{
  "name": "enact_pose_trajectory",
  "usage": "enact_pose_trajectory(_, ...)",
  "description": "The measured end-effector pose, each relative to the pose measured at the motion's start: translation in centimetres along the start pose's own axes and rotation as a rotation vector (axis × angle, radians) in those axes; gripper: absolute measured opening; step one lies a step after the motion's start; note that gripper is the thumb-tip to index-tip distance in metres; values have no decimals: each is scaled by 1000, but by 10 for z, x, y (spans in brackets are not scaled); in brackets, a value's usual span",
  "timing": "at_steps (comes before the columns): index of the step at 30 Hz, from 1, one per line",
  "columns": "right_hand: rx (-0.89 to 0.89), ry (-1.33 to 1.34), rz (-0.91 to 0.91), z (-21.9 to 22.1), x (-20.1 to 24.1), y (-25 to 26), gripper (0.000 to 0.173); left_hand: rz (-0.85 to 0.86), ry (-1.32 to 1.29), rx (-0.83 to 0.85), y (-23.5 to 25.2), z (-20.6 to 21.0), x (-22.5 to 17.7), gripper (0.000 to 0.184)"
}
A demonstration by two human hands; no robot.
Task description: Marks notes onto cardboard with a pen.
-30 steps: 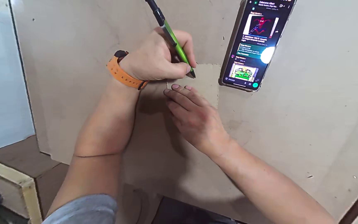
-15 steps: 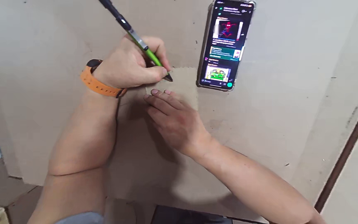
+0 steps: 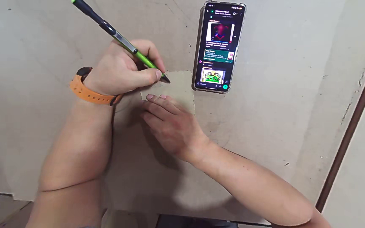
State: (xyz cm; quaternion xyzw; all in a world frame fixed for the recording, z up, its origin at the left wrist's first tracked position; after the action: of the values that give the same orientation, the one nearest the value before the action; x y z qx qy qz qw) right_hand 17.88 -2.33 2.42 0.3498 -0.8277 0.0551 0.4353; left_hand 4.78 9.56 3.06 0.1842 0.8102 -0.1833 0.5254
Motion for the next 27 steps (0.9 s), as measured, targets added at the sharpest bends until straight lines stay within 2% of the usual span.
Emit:
enact_pose_trajectory(5, 9, 13, 19, -1, -1, 0, 27, 1, -60, -42, 0, 2, 0, 18)
enact_pose_trajectory(11, 9, 42, 18, 1, -1, -1, 25, 47, 7, -18, 1, 1, -3, 9)
enact_pose_trajectory(27, -44, 47, 15, 1, -2, -2, 23, 22, 80, 14, 1, 2, -4, 5)
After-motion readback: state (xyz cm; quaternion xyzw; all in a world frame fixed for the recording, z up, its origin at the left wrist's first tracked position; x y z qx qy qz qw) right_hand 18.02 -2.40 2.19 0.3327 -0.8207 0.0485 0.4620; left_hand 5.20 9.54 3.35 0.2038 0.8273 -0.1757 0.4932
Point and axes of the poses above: each hand's wrist, its own y-axis towards the middle knuckle, its own z-axis out of the palm, x = y × z, the point moved 5 cm from there along y, towards the middle knuckle, and after that the axes turned 5 degrees about y, right-handed, at the moved point
